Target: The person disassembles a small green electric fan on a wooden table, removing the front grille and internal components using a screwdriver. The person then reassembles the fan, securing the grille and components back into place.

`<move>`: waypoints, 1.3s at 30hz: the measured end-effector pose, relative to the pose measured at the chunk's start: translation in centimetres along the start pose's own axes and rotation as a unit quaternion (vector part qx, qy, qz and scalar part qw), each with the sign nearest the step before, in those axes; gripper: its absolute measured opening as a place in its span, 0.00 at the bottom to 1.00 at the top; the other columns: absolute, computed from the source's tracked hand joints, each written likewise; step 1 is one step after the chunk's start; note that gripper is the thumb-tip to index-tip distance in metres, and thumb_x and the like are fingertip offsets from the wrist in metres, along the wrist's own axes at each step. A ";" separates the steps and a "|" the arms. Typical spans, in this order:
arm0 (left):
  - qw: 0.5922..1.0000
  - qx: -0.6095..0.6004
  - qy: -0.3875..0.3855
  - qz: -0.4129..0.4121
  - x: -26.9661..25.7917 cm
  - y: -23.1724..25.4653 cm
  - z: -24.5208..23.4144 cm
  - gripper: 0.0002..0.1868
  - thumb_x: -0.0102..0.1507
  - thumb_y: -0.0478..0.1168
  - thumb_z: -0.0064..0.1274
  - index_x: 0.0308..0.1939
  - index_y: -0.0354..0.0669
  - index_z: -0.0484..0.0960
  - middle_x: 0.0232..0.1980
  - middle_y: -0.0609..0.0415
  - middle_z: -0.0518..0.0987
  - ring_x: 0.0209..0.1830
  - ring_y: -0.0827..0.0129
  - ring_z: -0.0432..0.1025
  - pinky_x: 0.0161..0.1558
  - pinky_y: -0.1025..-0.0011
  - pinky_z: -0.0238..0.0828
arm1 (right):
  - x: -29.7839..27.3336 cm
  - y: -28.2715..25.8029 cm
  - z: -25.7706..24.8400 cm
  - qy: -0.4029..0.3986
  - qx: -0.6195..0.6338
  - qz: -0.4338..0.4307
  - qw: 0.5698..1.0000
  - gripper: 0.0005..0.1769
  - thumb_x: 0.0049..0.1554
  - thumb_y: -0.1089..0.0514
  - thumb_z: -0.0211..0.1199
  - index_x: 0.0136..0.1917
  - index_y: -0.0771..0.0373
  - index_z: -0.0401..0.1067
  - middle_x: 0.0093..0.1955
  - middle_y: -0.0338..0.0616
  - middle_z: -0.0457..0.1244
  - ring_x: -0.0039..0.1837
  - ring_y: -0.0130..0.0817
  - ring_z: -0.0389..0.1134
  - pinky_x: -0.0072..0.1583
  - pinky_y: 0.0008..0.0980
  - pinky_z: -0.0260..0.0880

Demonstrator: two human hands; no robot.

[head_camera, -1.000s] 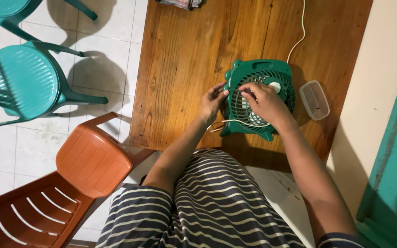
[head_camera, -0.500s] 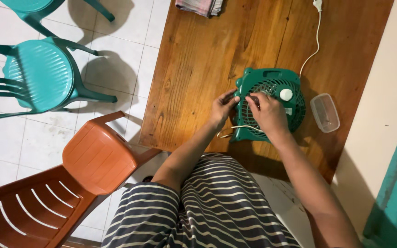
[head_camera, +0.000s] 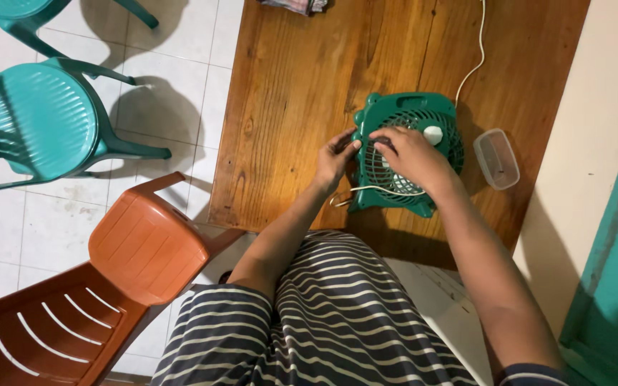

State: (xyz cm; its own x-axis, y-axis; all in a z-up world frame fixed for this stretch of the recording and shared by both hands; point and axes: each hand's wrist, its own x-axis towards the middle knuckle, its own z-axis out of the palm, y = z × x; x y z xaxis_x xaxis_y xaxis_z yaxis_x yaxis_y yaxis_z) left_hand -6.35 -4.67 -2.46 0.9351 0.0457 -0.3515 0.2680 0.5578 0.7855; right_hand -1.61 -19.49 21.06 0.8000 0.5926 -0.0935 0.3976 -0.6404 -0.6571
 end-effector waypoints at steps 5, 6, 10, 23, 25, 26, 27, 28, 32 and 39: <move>1.000 -0.004 -0.003 -0.020 -0.8 0.5 0.4 0.26 0.66 0.35 0.59 0.68 0.33 0.74 0.60 0.47 0.81 0.56 0.68 0.76 0.57 0.70 0.75 | -0.2 0.0 0.9 0.083 -0.094 0.037 0.991 0.14 0.62 0.51 0.66 0.48 0.66 0.77 0.46 0.56 0.71 0.47 0.52 0.74 0.47 0.44 0.74; 1.000 -0.004 -0.004 -0.015 -0.8 0.7 0.4 0.26 0.66 0.35 0.59 0.68 0.32 0.74 0.59 0.46 0.82 0.56 0.68 0.76 0.57 0.70 0.75 | 0.0 0.0 1.1 0.093 -0.103 0.047 0.989 0.16 0.62 0.50 0.67 0.46 0.67 0.77 0.45 0.56 0.71 0.46 0.52 0.74 0.46 0.44 0.74; 1.000 -0.027 -0.017 0.003 -0.9 0.9 0.2 0.25 0.66 0.35 0.59 0.67 0.32 0.74 0.59 0.47 0.82 0.57 0.68 0.76 0.59 0.71 0.75 | 0.1 -0.5 1.6 0.045 -0.187 0.150 0.970 0.22 0.65 0.44 0.67 0.41 0.65 0.78 0.40 0.56 0.70 0.42 0.51 0.73 0.43 0.45 0.74; 1.000 -0.014 0.000 -0.010 -0.7 0.8 0.0 0.25 0.66 0.34 0.58 0.67 0.32 0.74 0.59 0.47 0.82 0.55 0.69 0.76 0.56 0.70 0.74 | -0.7 -0.7 0.6 0.020 0.025 0.029 0.999 0.13 0.64 0.59 0.60 0.60 0.66 0.72 0.51 0.56 0.70 0.48 0.48 0.74 0.48 0.42 0.74; 0.999 0.003 0.014 -0.034 -0.7 0.9 -0.1 0.26 0.66 0.34 0.57 0.68 0.32 0.74 0.58 0.48 0.81 0.53 0.69 0.76 0.51 0.68 0.74 | -0.7 -0.7 0.5 0.005 -0.004 0.062 0.998 0.13 0.64 0.58 0.61 0.60 0.64 0.73 0.50 0.55 0.71 0.46 0.48 0.75 0.47 0.42 0.74; 1.000 -0.006 0.002 -0.019 -0.7 0.9 0.0 0.25 0.66 0.34 0.57 0.68 0.32 0.74 0.59 0.48 0.81 0.54 0.69 0.76 0.54 0.70 0.74 | -0.7 -0.7 0.5 0.010 -0.017 0.067 0.998 0.13 0.64 0.57 0.61 0.60 0.64 0.74 0.50 0.55 0.71 0.45 0.48 0.75 0.46 0.42 0.74; 1.000 -0.016 -0.011 -0.003 -0.7 0.9 0.0 0.25 0.67 0.34 0.57 0.67 0.31 0.74 0.60 0.48 0.81 0.56 0.70 0.76 0.57 0.71 0.74 | -0.7 -0.7 0.7 0.014 -0.030 0.072 0.997 0.13 0.63 0.57 0.62 0.59 0.64 0.74 0.50 0.55 0.71 0.45 0.49 0.75 0.46 0.42 0.74; 0.999 -0.025 -0.021 0.012 -0.8 0.9 -0.1 0.25 0.67 0.33 0.57 0.67 0.31 0.74 0.60 0.48 0.81 0.57 0.70 0.76 0.60 0.72 0.74 | -0.7 -0.8 0.9 0.038 -0.041 0.047 0.997 0.12 0.63 0.57 0.63 0.58 0.64 0.75 0.50 0.56 0.71 0.45 0.50 0.74 0.46 0.42 0.74; 0.999 -0.024 -0.008 0.021 -0.7 0.6 0.0 0.24 0.67 0.33 0.58 0.67 0.30 0.75 0.59 0.46 0.82 0.55 0.69 0.76 0.58 0.72 0.75 | -0.7 -0.6 2.1 0.111 -0.056 0.020 0.992 0.11 0.63 0.56 0.65 0.54 0.66 0.76 0.46 0.58 0.70 0.45 0.53 0.74 0.45 0.43 0.74; 1.000 0.001 0.015 0.008 -0.7 0.0 -0.3 0.25 0.66 0.34 0.59 0.67 0.31 0.75 0.59 0.46 0.82 0.54 0.69 0.76 0.57 0.71 0.75 | -1.2 -0.5 3.7 0.121 -0.174 0.070 0.975 0.17 0.66 0.52 0.66 0.40 0.67 0.75 0.38 0.54 0.69 0.39 0.52 0.72 0.42 0.45 0.73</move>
State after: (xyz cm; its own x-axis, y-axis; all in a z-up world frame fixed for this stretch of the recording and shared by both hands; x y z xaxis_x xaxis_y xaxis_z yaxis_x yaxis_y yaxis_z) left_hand -7.07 -4.40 -2.35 0.9320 0.0792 -0.3538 0.2534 0.5555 0.7920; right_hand -4.45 -18.10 18.73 0.9233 0.3817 0.0438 0.3717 -0.8584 -0.3535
